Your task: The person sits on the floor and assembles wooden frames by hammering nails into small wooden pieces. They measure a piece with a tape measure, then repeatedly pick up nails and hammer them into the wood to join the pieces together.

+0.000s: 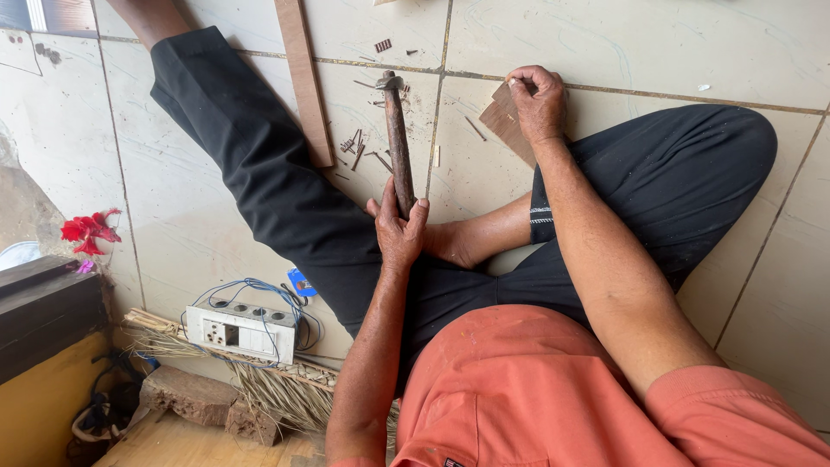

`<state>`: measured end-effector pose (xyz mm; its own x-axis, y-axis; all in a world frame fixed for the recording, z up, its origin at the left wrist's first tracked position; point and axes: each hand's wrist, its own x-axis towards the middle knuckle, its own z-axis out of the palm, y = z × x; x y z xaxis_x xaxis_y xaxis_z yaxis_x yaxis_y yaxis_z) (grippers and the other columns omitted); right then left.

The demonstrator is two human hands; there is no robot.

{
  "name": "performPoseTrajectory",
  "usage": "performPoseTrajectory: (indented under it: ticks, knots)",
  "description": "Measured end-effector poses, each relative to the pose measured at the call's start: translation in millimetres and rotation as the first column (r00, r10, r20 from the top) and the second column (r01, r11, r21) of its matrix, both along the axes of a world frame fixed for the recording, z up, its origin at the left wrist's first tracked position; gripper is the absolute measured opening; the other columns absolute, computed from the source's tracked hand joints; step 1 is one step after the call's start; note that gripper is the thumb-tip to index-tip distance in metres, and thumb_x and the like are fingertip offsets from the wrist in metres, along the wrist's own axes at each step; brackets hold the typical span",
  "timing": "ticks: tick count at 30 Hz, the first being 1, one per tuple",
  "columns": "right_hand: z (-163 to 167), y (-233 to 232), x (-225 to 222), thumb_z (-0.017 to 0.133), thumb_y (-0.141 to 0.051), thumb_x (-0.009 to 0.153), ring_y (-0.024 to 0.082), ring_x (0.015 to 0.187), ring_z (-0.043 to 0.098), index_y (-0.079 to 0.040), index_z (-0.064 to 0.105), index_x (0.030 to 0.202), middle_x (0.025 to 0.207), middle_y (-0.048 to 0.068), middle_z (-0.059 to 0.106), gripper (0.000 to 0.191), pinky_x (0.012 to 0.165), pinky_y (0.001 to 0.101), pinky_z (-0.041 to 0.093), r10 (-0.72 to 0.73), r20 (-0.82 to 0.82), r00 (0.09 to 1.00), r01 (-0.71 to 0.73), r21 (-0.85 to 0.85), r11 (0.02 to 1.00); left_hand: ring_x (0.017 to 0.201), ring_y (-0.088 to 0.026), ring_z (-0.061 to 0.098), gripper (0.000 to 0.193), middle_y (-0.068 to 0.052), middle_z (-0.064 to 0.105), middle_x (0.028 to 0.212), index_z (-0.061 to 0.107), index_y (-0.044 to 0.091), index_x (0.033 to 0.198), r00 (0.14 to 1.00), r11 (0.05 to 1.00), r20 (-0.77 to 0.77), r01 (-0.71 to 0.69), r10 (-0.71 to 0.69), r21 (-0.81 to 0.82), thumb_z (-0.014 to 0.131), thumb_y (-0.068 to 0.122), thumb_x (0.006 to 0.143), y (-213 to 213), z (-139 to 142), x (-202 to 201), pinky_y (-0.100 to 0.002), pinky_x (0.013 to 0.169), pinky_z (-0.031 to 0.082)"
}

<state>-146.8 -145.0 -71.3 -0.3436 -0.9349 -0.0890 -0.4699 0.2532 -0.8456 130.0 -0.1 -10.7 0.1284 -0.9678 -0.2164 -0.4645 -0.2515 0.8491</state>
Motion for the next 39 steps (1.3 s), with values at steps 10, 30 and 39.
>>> performPoseTrajectory:
  ticks: [10,30,39]
  knots:
    - [-2.3,-1.2,0.5,0.074,-0.009,0.098,0.011,0.089,0.066,-0.013,0.075,0.099,0.097,-0.001,0.070,0.005,0.082,0.0288,0.057,-0.006,0.034,0.999,0.007,-0.031,1.000,0.111,-0.027,0.049,0.071,-0.013,0.070,0.102,0.051,0.005,0.149,0.999,1.000,0.045,0.017,-0.017,-0.009,0.074,0.037,0.090,0.8,2.0,0.0,-0.043,0.101,0.046]
    - [-0.5,-1.3,3.5,0.077,-0.012,0.096,0.014,0.098,0.063,-0.015,0.077,0.101,0.103,0.000,0.069,0.006,0.089,0.0321,0.056,0.006,-0.093,0.996,-0.014,-0.092,0.996,0.110,-0.028,0.050,0.075,-0.015,0.070,0.098,0.049,0.006,0.151,0.994,0.998,0.092,0.051,-0.053,0.025,0.072,0.046,0.092,-0.5,-1.5,1.0,-0.046,0.100,0.046]
    - [-0.7,-0.4,2.4,0.078,-0.012,0.095,0.018,0.101,0.062,-0.015,0.077,0.099,0.100,-0.002,0.073,0.004,0.091,0.0341,0.054,0.002,-0.111,0.994,-0.014,-0.111,0.994,0.115,-0.031,0.044,0.076,-0.018,0.070,0.104,0.050,0.006,0.151,0.987,0.996,0.132,0.087,-0.090,0.028,0.072,0.048,0.093,0.4,2.6,-2.2,-0.048,0.106,0.043]
